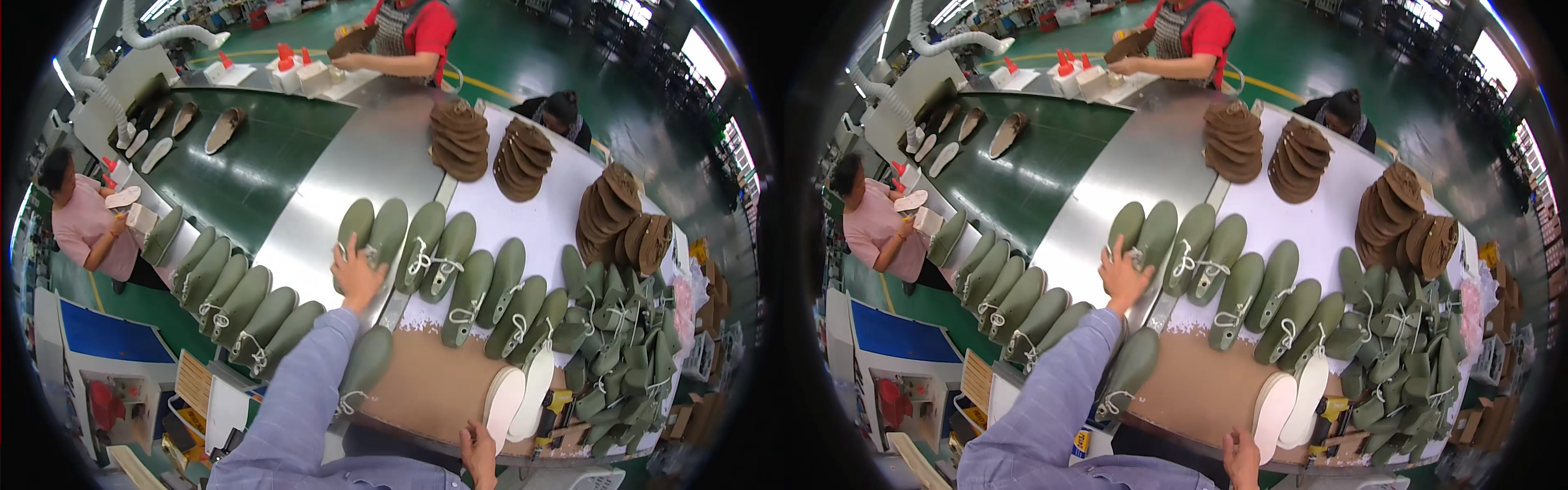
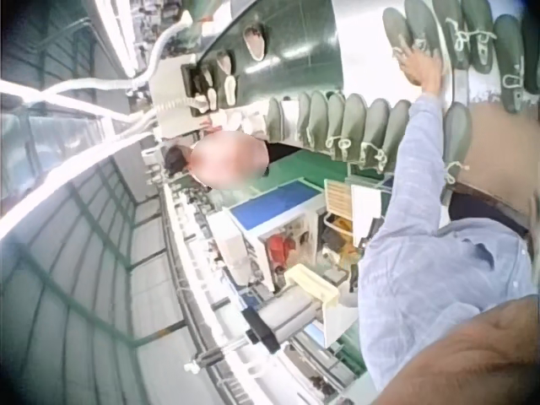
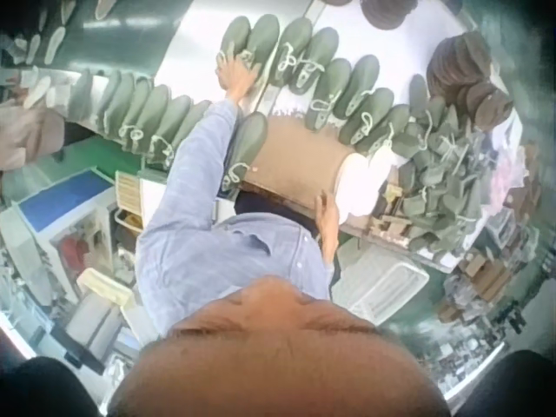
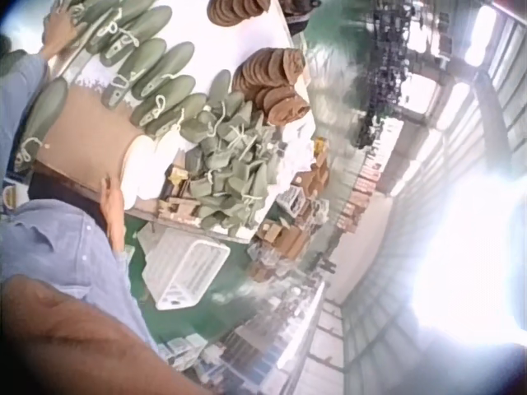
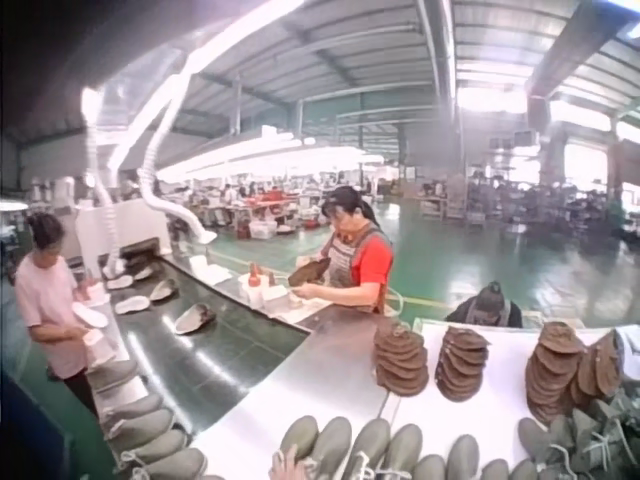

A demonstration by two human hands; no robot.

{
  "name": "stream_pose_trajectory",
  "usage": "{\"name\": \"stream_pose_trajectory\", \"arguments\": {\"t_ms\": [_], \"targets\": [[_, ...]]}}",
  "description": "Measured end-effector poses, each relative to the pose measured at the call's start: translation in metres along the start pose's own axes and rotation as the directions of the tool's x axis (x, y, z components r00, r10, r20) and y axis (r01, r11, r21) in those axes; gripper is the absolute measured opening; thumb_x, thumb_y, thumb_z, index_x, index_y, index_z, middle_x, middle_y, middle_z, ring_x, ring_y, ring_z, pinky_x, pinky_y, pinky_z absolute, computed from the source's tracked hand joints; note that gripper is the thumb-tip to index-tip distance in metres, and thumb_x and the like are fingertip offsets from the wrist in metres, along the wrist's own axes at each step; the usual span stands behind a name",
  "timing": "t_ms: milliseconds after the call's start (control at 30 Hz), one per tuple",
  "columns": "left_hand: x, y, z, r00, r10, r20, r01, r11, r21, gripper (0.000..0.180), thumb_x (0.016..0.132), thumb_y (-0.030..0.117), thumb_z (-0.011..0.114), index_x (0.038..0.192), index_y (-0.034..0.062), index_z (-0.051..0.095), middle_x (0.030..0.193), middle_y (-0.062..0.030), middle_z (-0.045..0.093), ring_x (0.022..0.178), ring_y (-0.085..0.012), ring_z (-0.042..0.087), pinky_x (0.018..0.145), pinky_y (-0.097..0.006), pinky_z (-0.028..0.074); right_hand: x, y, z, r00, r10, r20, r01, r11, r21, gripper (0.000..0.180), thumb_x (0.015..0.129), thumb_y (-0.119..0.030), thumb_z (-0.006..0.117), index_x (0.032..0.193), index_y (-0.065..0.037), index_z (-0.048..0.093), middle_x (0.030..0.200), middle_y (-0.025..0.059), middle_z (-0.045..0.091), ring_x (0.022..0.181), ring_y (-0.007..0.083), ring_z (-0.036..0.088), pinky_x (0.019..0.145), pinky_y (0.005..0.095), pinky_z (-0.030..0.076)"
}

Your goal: The person assembles green slipper uppers onto white insoles at a factory workstation. They repeatedly pick up a slipper upper, align it with an insole, and use a hammer to drive a metal staple into the heel to secure the parts. The person then ties a white string through the eyelets of the slipper upper and places the finished unit on the table.

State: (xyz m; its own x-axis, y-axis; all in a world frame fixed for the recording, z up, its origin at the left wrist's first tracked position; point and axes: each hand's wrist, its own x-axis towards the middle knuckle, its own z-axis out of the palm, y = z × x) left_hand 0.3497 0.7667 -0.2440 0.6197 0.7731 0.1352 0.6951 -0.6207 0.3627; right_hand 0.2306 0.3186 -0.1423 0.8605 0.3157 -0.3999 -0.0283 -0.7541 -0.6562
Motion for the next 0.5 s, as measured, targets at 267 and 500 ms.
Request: {"name": "stream_pose_trajectory", "arguments": {"t_ms": [267, 500], "targets": [[0.058, -0.076, -0.021, 0.994, -0.082, -0.072, 0.085, 0.996, 0.042, 0.054, 0.073, 0.041, 0.083, 0.105, 0.0003, 0.069, 0.157, -0.0046, 0.04, 0.14, -0.0392, 0.037, 0.107, -0.059, 0.036, 0.014, 0.012, -0.005, 0.998, 0.049, -0.034, -0.05, 0.998, -0.023, 0.035, 0.096, -0.018, 0.066, 0.123, 0.005, 0.063, 0.103, 0.0228, 0.072, 0.091, 0.0346, 0.072, 0.082, 0.0403, 0.056], [0.06, -0.11, -0.024, 0.914, -0.071, -0.4, 0.176, 0.957, 0.231, 0.073, 0.081, 0.039, 0.079, 0.141, 0.008, 0.05, 0.162, -0.0127, 0.032, 0.147, -0.0443, 0.028, 0.113, -0.062, 0.028, 0.077, -0.028, 0.005, 1.0, -0.008, 0.008, 0.008, 0.998, 0.064, 0.046, 0.094, -0.02, 0.069, 0.132, 0.003, 0.057, 0.122, 0.027, 0.064, 0.111, 0.0412, 0.064, 0.091, 0.0465, 0.053]]}}
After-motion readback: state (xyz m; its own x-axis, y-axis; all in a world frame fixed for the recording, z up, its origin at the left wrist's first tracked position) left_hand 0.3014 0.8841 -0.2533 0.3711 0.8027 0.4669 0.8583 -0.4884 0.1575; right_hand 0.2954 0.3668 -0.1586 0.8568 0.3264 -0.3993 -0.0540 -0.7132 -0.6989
